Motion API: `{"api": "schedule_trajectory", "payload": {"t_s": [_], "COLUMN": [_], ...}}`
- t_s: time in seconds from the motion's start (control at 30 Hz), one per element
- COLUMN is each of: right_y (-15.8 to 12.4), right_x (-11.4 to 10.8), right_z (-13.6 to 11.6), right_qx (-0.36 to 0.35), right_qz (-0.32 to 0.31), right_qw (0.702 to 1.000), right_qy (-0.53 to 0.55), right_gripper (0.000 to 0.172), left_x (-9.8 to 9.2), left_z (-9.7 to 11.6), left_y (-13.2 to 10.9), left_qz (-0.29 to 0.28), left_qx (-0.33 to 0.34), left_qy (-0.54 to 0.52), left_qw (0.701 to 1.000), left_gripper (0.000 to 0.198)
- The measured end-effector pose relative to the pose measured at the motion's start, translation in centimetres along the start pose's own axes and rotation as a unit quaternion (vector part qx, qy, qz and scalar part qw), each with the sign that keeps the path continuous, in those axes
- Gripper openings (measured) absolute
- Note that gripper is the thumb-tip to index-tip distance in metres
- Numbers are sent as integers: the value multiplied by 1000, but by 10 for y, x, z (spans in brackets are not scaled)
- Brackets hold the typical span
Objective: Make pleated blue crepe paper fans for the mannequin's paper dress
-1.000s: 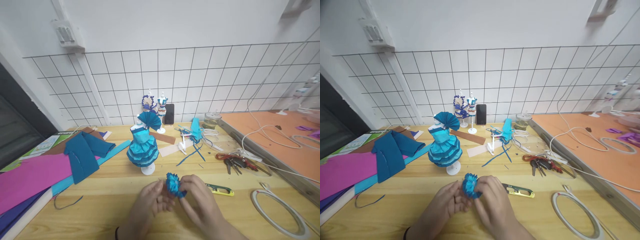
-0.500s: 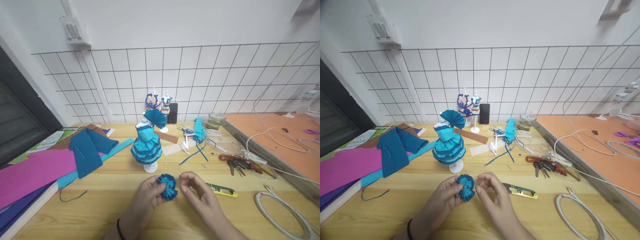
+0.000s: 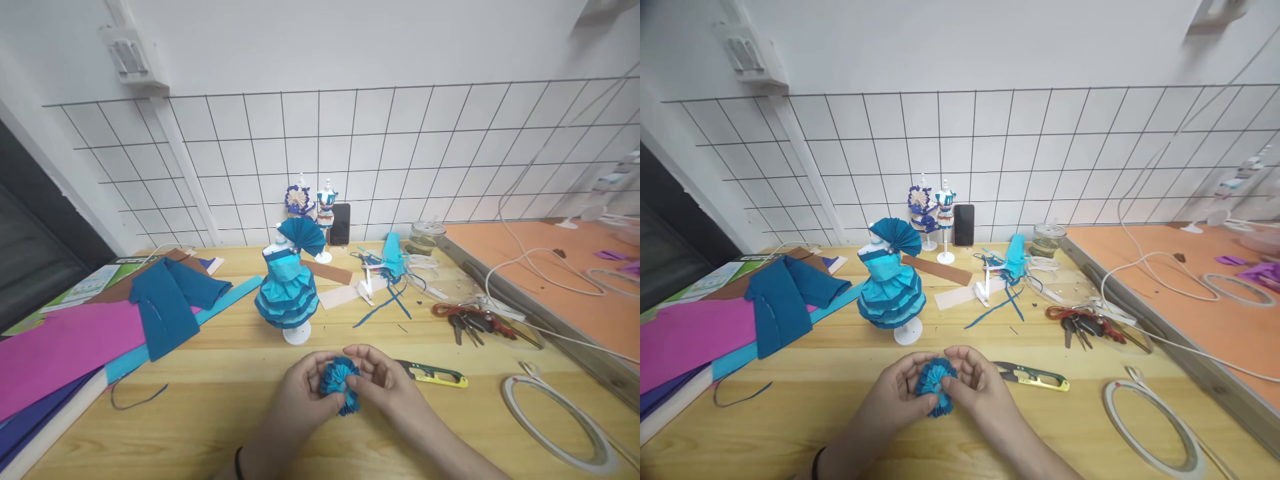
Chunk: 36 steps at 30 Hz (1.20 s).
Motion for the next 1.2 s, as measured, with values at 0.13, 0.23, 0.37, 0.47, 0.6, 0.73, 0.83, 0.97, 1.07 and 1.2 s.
{"api": "schedule_trajectory", "payload": {"t_s": [0.13,0.23,0.37,0.47,0.6,0.73,0.83,0.97,1.07,1.2], "right_y": [-2,-2,-2,-1,-1,0,1,1,1,1], "right_x": [3,6,10,10,10,8,6,5,7,10], "right_z": [-1,-1,-4,-9,-9,-3,4,13,14,8], "right_qx": [1,-6,-9,-5,7,-7,-21,-21,-24,-39], "right_qz": [-15,-17,-21,-9,-3,-9,-14,-23,-19,-1], "right_qw": [1000,1000,998,998,1000,999,998,996,996,999], "right_qy": [2,-13,-55,-61,-19,41,63,88,79,21], "right_gripper": [41,40,27,27,29,29,27,26,26,29], "left_x": [-4,-3,-1,-1,-2,-3,-5,-6,-9,-13], "left_z": [-1,1,6,11,14,13,11,8,6,5], "left_y": [-2,-4,-5,-6,-7,-7,-5,-4,-4,-4], "left_qz": [60,52,54,65,70,59,59,58,52,27], "left_qx": [1,9,16,35,46,42,36,44,61,68], "left_qy": [57,92,114,122,123,94,78,74,50,20], "left_qw": [997,994,992,990,989,993,995,995,996,997], "left_gripper": [55,56,56,59,59,62,63,62,64,65]}}
Point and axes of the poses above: each hand's wrist, its own y-axis towards the middle knuckle, its own x-axis out of the palm, z = x × y, the point moved 4 cm from there along y, towards the middle knuckle, and after that the axes turned 14 degrees about -z, right-handed, at the moved point
